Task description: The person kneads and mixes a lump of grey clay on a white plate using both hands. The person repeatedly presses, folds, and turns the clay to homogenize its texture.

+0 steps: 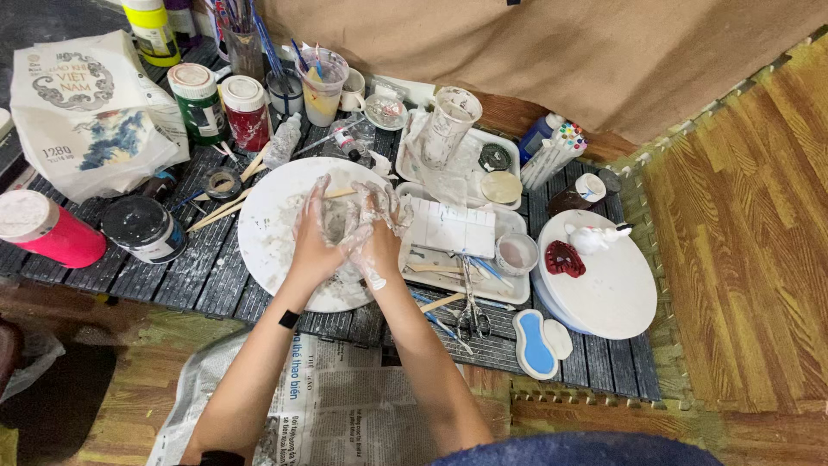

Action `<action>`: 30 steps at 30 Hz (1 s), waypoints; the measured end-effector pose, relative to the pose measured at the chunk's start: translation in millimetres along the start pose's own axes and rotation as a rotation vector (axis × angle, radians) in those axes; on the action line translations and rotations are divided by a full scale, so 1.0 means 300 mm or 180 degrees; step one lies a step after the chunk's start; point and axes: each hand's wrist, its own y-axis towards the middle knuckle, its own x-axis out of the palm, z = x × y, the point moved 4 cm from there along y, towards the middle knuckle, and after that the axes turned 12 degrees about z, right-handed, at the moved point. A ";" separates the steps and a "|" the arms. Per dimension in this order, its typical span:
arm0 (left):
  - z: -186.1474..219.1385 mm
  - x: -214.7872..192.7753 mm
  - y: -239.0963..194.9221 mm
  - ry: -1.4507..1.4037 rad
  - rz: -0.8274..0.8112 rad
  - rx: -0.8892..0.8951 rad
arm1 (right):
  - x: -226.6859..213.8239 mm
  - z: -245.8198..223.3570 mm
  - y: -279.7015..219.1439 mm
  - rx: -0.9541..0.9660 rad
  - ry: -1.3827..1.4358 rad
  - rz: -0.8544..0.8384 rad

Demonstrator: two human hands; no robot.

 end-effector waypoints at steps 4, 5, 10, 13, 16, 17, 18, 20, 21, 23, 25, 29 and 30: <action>0.005 0.029 0.022 0.0492 0.0161 -0.0132 | 0.015 0.011 0.014 0.0205 -0.0061 -0.0062; 0.002 0.041 0.030 0.0554 0.0203 -0.0129 | 0.012 0.014 0.016 0.0260 -0.0091 -0.0049; -0.033 0.060 0.004 0.0591 0.0220 -0.0272 | -0.004 -0.017 0.018 -0.0107 -0.0508 -0.0013; -0.044 0.044 -0.087 0.0575 0.0083 -0.0258 | -0.013 -0.034 0.017 -0.0217 -0.0505 0.0108; -0.056 -0.003 -0.172 0.0612 -0.0122 -0.0106 | -0.020 -0.042 0.008 -0.0393 -0.0273 0.0158; -0.060 -0.020 -0.194 0.0640 -0.0151 -0.0081 | -0.021 -0.040 0.006 -0.0404 -0.0132 0.0144; -0.063 -0.030 -0.209 0.0668 -0.0180 -0.0055 | -0.022 -0.037 0.002 -0.0415 0.0008 0.0131; -0.077 -0.042 -0.191 0.0741 -0.0221 -0.0281 | -0.021 -0.037 0.009 -0.0459 -0.0109 0.0241; -0.080 -0.043 -0.182 0.0778 -0.0226 -0.0406 | -0.020 -0.038 0.011 -0.0491 -0.0165 0.0280; -0.061 -0.030 -0.149 0.0772 -0.0119 -0.0244 | -0.014 -0.033 0.015 -0.0365 0.0005 0.0145; -0.045 -0.015 -0.108 0.0763 -0.0071 -0.0136 | -0.013 -0.030 0.021 -0.0380 -0.0015 0.0091; -0.034 0.006 -0.040 0.0747 -0.0144 -0.0064 | -0.004 -0.011 0.019 -0.0146 0.0100 -0.0196; -0.032 0.011 -0.030 0.0745 -0.0167 -0.0056 | 0.003 -0.003 0.016 0.0042 0.0263 -0.0358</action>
